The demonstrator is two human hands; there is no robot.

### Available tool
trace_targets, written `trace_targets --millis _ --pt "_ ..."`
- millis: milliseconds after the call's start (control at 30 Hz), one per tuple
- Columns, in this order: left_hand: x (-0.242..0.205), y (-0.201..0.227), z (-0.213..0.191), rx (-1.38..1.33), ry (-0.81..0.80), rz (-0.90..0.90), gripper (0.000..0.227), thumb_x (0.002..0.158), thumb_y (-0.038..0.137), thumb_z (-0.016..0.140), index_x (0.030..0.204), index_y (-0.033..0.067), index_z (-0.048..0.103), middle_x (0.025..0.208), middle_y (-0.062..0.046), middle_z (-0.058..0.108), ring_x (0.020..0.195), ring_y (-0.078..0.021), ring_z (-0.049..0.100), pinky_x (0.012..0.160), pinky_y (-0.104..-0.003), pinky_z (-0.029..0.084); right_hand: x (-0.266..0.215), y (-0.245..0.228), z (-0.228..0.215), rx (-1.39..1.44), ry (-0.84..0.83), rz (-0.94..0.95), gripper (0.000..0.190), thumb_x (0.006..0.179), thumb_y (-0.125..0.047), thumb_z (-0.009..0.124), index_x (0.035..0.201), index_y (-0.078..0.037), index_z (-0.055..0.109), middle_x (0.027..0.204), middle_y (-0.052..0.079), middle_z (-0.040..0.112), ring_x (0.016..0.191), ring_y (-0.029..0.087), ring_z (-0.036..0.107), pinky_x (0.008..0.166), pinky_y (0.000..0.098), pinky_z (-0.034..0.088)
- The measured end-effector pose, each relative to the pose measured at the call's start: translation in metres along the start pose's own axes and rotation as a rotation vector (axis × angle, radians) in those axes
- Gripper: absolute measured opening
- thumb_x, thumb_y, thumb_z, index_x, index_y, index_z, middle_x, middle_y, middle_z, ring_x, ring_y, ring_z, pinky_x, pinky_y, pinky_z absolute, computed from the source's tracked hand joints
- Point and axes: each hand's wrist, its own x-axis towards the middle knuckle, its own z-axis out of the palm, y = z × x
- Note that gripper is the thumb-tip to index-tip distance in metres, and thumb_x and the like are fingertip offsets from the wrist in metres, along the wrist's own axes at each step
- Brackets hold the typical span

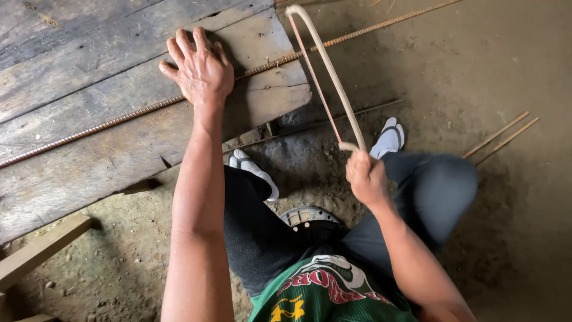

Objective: Cutting and bending metal rebars using a manual hacksaw and bending tools on a wooden workbench

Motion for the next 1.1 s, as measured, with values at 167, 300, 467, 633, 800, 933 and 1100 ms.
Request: trace_targets --millis 167,300,467,633,800,933,1100 --pt "-0.005 -0.001 0.003 -0.052 0.138 0.042 0.033 0.102 0.036 0.057 0.123 0.0110 0.064 0.136 -0.023 0.056 0.128 -0.0429 0.044 0.096 -0.069 0.031 0.107 -0.078 0.099 -0.095 0.251 -0.132 0.052 0.103 -0.053 0.044 0.062 -0.020 0.043 0.051 -0.008 0.028 0.034 0.007 0.036 0.027 0.0292 0.028" --pt "0.000 -0.005 0.015 -0.130 -0.036 -0.032 0.032 0.103 0.044 0.056 0.119 0.0168 0.060 0.138 -0.012 0.051 0.140 -0.0359 0.037 0.109 -0.063 0.025 0.150 -0.060 0.102 -0.785 0.609 -0.088 0.067 0.098 -0.075 0.040 0.097 -0.011 0.058 0.078 0.012 0.073 0.068 0.027 0.076 0.064 0.0397 0.062" --pt "-0.023 -0.015 0.027 -0.294 0.221 0.084 0.022 0.095 0.033 0.072 0.113 0.0214 0.067 0.117 -0.003 0.059 0.127 -0.0270 0.048 0.106 -0.048 0.030 0.173 -0.041 0.083 -0.503 0.565 -0.210 0.054 0.101 -0.058 0.049 0.088 -0.006 0.050 0.063 0.012 0.059 0.046 0.026 0.060 0.037 0.0384 0.046" --pt "-0.040 0.002 0.037 -0.342 0.080 0.073 0.017 0.093 0.040 0.075 0.099 0.0233 0.076 0.108 -0.001 0.058 0.118 -0.0257 0.047 0.100 -0.046 0.035 0.172 -0.053 0.081 -0.391 0.524 -0.253 0.054 0.103 -0.053 0.052 0.080 -0.005 0.046 0.049 0.012 0.050 0.029 0.025 0.050 0.021 0.0360 0.038" --pt "-0.044 0.000 0.018 -0.395 -0.008 0.138 0.017 0.089 0.038 0.080 0.096 0.0232 0.079 0.098 -0.001 0.059 0.108 -0.0259 0.051 0.095 -0.045 0.040 0.149 -0.073 0.091 -0.372 0.410 -0.242 0.070 0.103 -0.062 0.049 0.057 -0.010 0.044 0.038 0.010 0.040 0.023 0.020 0.042 0.018 0.0320 0.033" --pt "-0.041 0.001 0.029 -0.376 -0.067 0.176 0.019 0.087 0.043 0.078 0.097 0.0255 0.078 0.096 0.001 0.059 0.104 -0.0237 0.054 0.094 -0.041 0.039 0.151 -0.073 0.082 -0.223 0.315 -0.152 0.054 0.106 -0.046 0.044 0.066 -0.011 0.043 0.048 0.006 0.042 0.030 0.018 0.045 0.024 0.0297 0.032" --pt "-0.041 0.002 0.047 -0.350 -0.052 0.244 0.020 0.089 0.040 0.078 0.094 0.0204 0.076 0.095 -0.001 0.058 0.100 -0.0246 0.056 0.090 -0.041 0.041 0.144 -0.073 0.064 -0.031 0.177 -0.020 0.040 0.107 -0.039 0.040 0.081 -0.010 0.048 0.061 0.001 0.045 0.042 0.013 0.052 0.032 0.0234 0.035"
